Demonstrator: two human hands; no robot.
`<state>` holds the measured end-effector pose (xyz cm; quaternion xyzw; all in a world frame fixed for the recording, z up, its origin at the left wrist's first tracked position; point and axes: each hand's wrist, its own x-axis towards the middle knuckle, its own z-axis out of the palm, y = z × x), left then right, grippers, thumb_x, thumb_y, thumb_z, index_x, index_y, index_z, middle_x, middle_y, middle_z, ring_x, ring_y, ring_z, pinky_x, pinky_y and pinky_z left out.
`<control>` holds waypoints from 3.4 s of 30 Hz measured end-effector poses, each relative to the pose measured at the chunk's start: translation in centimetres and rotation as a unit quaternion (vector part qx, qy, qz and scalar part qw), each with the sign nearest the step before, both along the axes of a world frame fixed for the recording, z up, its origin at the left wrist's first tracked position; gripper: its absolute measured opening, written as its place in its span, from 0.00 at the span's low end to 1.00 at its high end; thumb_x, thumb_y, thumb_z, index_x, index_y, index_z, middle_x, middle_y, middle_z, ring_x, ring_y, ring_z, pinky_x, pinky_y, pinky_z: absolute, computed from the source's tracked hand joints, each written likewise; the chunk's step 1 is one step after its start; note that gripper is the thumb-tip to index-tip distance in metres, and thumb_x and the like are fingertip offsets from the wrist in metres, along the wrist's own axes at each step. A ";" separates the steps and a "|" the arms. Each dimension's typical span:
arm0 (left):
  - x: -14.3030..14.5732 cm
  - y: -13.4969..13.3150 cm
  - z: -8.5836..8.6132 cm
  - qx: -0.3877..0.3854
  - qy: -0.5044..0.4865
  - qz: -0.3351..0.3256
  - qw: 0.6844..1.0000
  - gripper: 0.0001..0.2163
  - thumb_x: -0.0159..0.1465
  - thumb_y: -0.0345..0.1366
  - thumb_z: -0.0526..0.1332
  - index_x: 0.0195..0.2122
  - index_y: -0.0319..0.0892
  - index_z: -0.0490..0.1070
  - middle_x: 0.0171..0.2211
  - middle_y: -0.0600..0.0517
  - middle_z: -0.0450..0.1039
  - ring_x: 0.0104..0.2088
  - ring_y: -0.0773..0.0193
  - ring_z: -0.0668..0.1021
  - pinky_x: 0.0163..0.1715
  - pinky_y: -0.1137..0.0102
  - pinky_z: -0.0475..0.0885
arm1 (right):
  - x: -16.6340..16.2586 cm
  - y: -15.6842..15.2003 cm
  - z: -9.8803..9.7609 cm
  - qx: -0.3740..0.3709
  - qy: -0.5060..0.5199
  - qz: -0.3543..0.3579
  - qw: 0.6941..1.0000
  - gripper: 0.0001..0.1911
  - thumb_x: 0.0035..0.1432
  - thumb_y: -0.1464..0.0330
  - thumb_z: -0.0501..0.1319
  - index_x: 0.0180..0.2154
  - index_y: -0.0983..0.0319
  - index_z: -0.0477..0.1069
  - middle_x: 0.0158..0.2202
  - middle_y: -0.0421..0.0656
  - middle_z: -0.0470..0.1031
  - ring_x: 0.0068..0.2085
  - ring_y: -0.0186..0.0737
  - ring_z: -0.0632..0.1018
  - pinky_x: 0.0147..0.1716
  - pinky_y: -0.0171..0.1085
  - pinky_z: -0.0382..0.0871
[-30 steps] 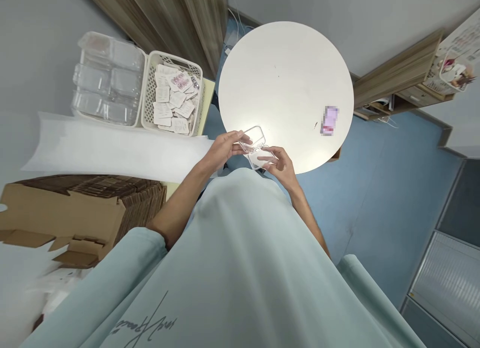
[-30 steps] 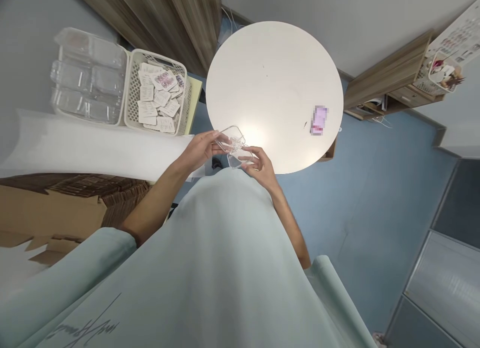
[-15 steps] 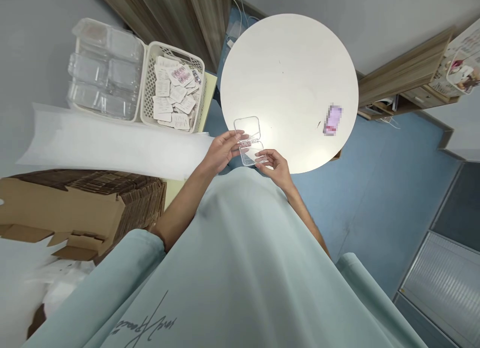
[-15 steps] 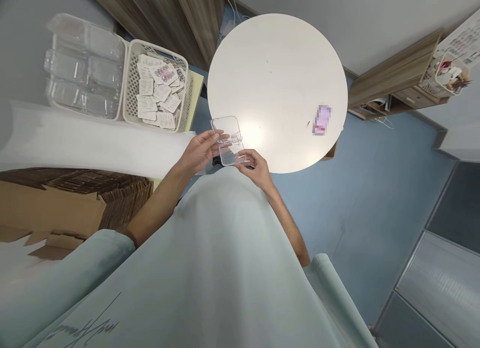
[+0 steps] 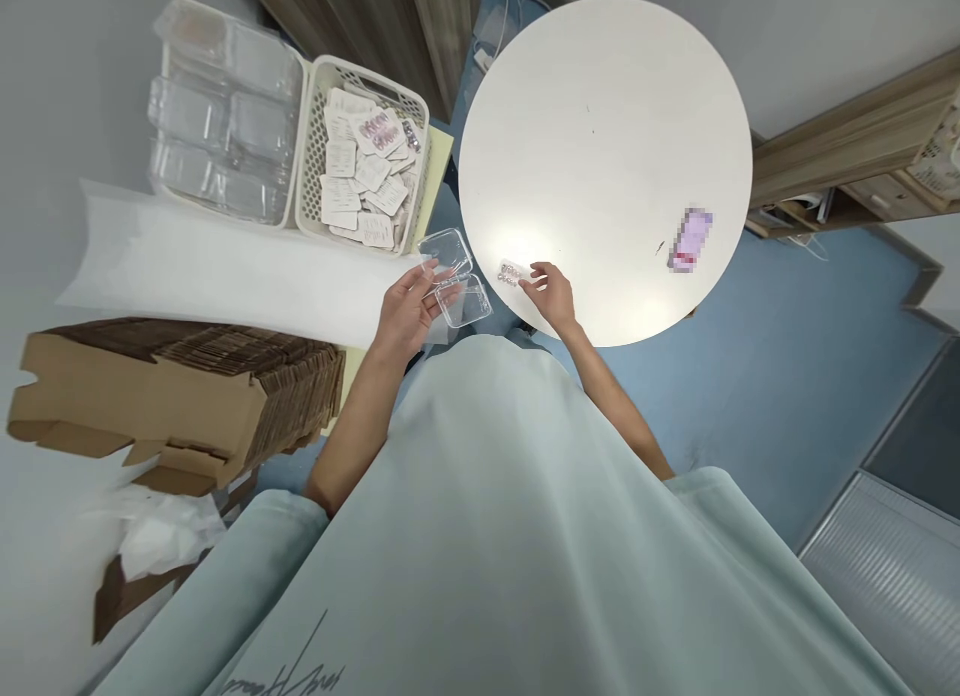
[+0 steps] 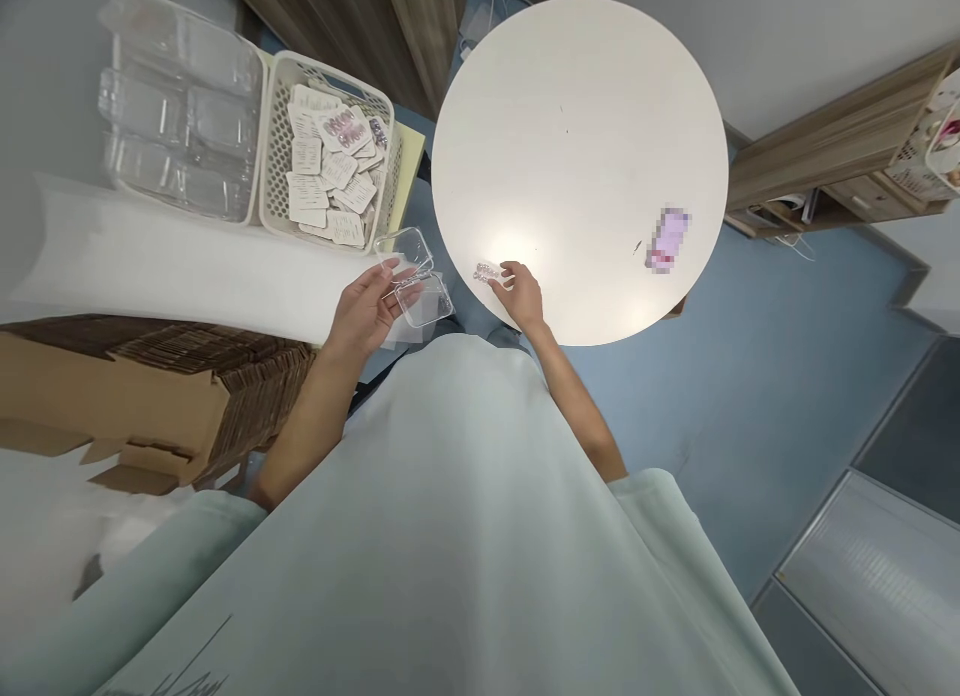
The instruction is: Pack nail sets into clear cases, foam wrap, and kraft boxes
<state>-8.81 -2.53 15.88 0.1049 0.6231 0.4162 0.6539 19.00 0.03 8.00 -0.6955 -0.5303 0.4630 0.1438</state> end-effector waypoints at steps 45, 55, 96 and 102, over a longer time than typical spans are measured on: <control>6.0 3.1 1.5 0.027 -0.078 -0.148 0.985 0.13 0.73 0.36 0.74 0.56 0.40 0.83 0.64 0.40 0.85 0.60 0.49 0.88 0.68 0.50 0.83 | 5.7 -2.0 8.0 0.123 0.213 -0.153 0.957 0.32 0.62 0.35 0.75 0.52 0.50 0.75 0.45 0.42 0.83 0.46 0.49 0.89 0.50 0.49 0.85; 7.0 3.9 2.3 0.081 -0.064 -0.210 0.972 0.20 0.72 0.41 0.75 0.62 0.39 0.82 0.63 0.36 0.85 0.64 0.44 0.86 0.68 0.46 0.82 | 3.2 -1.8 12.4 0.139 0.169 0.012 0.976 0.18 0.71 0.48 0.72 0.49 0.54 0.80 0.45 0.41 0.85 0.42 0.42 0.84 0.46 0.44 0.82; 5.6 1.6 4.1 0.090 -0.129 -0.282 0.946 0.27 0.69 0.46 0.79 0.65 0.41 0.83 0.64 0.37 0.85 0.68 0.41 0.83 0.70 0.45 0.80 | 2.9 0.0 9.6 0.086 0.178 -0.114 0.974 0.38 0.66 0.29 0.66 0.47 0.57 0.84 0.42 0.46 0.85 0.37 0.39 0.82 0.33 0.38 0.75; 5.6 1.0 3.2 0.072 -0.129 -0.255 0.956 0.23 0.68 0.43 0.80 0.61 0.41 0.85 0.62 0.37 0.86 0.66 0.43 0.85 0.70 0.47 0.80 | 2.6 0.2 10.2 0.102 0.170 -0.112 0.974 0.36 0.68 0.31 0.66 0.51 0.56 0.84 0.41 0.45 0.84 0.37 0.40 0.82 0.32 0.39 0.76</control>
